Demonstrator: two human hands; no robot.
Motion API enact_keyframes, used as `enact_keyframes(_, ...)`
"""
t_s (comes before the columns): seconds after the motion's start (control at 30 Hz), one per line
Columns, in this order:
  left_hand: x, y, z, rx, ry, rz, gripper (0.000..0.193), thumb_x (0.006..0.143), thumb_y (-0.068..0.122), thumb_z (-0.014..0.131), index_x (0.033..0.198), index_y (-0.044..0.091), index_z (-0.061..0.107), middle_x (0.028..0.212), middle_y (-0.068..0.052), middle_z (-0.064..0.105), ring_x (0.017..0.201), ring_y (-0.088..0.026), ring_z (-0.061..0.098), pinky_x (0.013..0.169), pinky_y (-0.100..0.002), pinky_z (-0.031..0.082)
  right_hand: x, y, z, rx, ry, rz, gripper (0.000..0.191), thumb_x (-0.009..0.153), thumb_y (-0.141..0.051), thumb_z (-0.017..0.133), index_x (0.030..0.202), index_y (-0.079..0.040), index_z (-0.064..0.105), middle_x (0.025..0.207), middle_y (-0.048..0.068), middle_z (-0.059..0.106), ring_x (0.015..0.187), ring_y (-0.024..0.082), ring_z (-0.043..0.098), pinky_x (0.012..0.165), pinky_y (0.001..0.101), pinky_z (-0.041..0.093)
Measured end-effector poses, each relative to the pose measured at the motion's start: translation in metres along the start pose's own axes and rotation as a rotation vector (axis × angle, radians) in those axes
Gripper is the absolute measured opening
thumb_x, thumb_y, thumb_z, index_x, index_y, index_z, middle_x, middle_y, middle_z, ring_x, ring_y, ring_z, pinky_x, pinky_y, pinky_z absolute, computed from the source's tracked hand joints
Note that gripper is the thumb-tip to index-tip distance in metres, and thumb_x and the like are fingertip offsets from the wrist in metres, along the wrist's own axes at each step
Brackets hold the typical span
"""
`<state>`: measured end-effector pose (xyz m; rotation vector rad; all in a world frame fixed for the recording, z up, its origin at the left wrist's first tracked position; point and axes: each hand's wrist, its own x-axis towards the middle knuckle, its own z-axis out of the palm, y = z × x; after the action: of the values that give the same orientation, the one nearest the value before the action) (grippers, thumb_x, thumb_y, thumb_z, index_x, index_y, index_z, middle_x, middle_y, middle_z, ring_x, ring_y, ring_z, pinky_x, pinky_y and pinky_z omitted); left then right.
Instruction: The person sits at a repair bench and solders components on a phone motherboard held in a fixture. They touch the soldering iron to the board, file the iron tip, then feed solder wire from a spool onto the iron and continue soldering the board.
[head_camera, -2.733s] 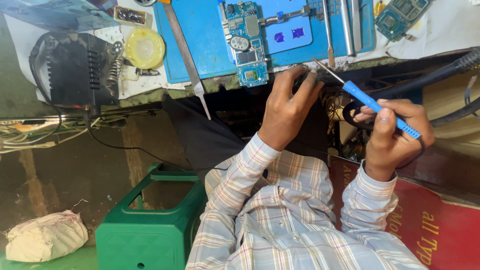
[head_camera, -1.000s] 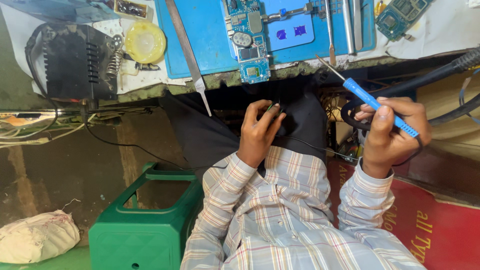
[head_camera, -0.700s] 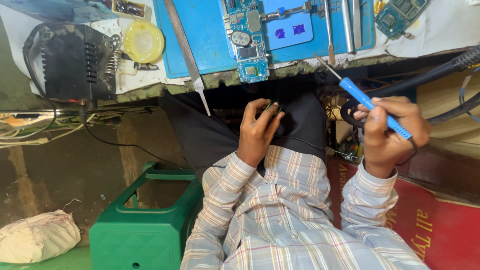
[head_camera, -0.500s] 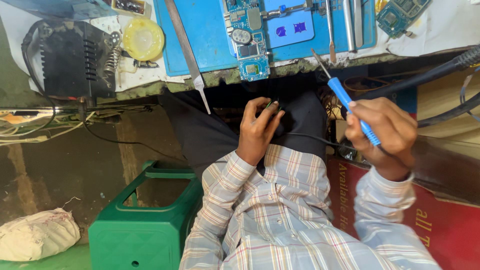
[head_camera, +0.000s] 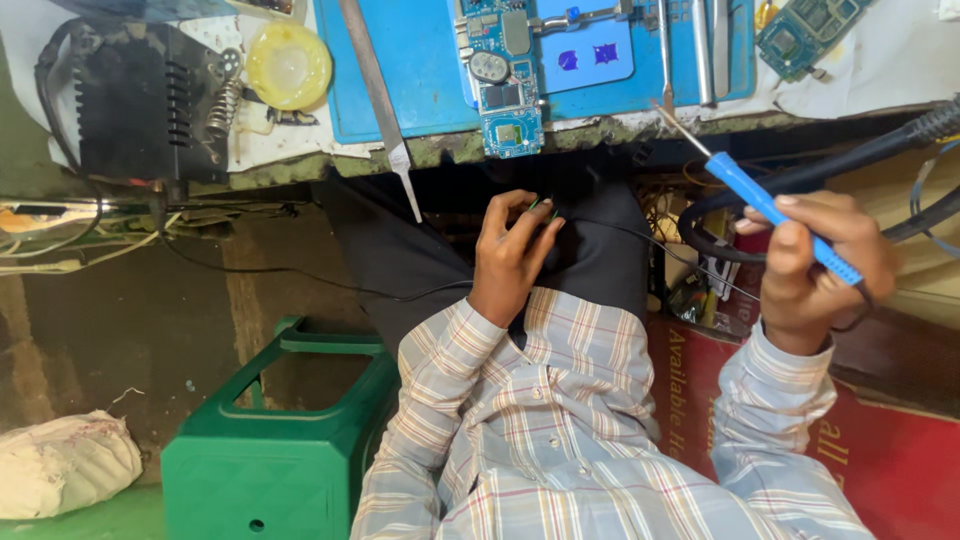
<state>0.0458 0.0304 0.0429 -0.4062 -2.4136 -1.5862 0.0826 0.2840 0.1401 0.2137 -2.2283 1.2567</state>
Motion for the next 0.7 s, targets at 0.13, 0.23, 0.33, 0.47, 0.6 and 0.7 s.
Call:
enact_keyframes(0.13, 0.0, 0.0, 0.001, -0.011, -0.014, -0.018, 0.026, 0.093, 0.006, 0.08, 0.116, 0.0, 0.07, 0.12, -0.014, 0.058, 0.096, -0.026, 0.068, 0.079, -0.035, 0.056, 0.001, 0.004, -0.001, 0.026, -0.022, 0.049, 0.037, 0.118, -0.03, 0.065, 0.112, 0.006, 0.06, 0.097, 0.02, 0.068, 0.081, 0.024, 0.073, 0.076, 0.0312, 0.061)
enact_keyframes(0.23, 0.0, -0.002, -0.002, -0.019, 0.0, -0.026, 0.026, 0.093, 0.006, 0.08, 0.115, 0.0, 0.07, 0.12, -0.014, 0.058, 0.095, -0.025, 0.068, 0.077, -0.034, 0.056, 0.008, -0.001, -0.001, 0.013, -0.061, 0.066, 0.039, 0.119, -0.03, 0.065, 0.109, 0.007, 0.06, 0.098, 0.02, 0.068, 0.082, 0.024, 0.073, 0.077, 0.0311, 0.061)
enact_keyframes(0.33, -0.001, -0.004, -0.005, -0.03, 0.011, -0.04, 0.025, 0.093, 0.006, 0.08, 0.115, 0.0, 0.07, 0.12, -0.014, 0.058, 0.094, -0.025, 0.068, 0.077, -0.034, 0.056, 0.015, -0.004, 0.0, 0.028, -0.089, 0.045, 0.04, 0.119, -0.031, 0.065, 0.11, 0.007, 0.059, 0.098, 0.02, 0.068, 0.083, 0.023, 0.073, 0.079, 0.0313, 0.062)
enact_keyframes(0.47, -0.001, -0.006, -0.004, -0.041, 0.008, -0.033, 0.024, 0.094, 0.006, 0.079, 0.115, -0.001, 0.069, 0.121, -0.014, 0.057, 0.095, -0.024, 0.068, 0.078, -0.034, 0.056, 0.022, -0.002, -0.001, 0.035, -0.106, 0.036, 0.04, 0.12, -0.031, 0.065, 0.11, 0.008, 0.06, 0.096, 0.019, 0.068, 0.084, 0.023, 0.074, 0.079, 0.0317, 0.063)
enact_keyframes(0.6, -0.001, -0.008, -0.005, -0.043, 0.002, -0.037, 0.024, 0.095, 0.006, 0.079, 0.115, -0.001, 0.069, 0.121, -0.014, 0.057, 0.096, -0.025, 0.068, 0.078, -0.034, 0.056, 0.025, 0.0, -0.004, 0.047, -0.119, 0.053, 0.041, 0.121, -0.03, 0.066, 0.111, 0.009, 0.059, 0.097, 0.019, 0.068, 0.084, 0.023, 0.073, 0.081, 0.0327, 0.063)
enact_keyframes(0.7, -0.001, -0.009, -0.007, -0.052, 0.001, -0.05, 0.024, 0.094, 0.006, 0.079, 0.115, -0.001, 0.069, 0.121, -0.015, 0.057, 0.096, -0.025, 0.069, 0.078, -0.034, 0.056, 0.026, 0.002, -0.003, 0.072, -0.121, 0.067, 0.041, 0.122, -0.03, 0.067, 0.112, 0.009, 0.059, 0.1, 0.02, 0.067, 0.086, 0.024, 0.073, 0.082, 0.0333, 0.064)
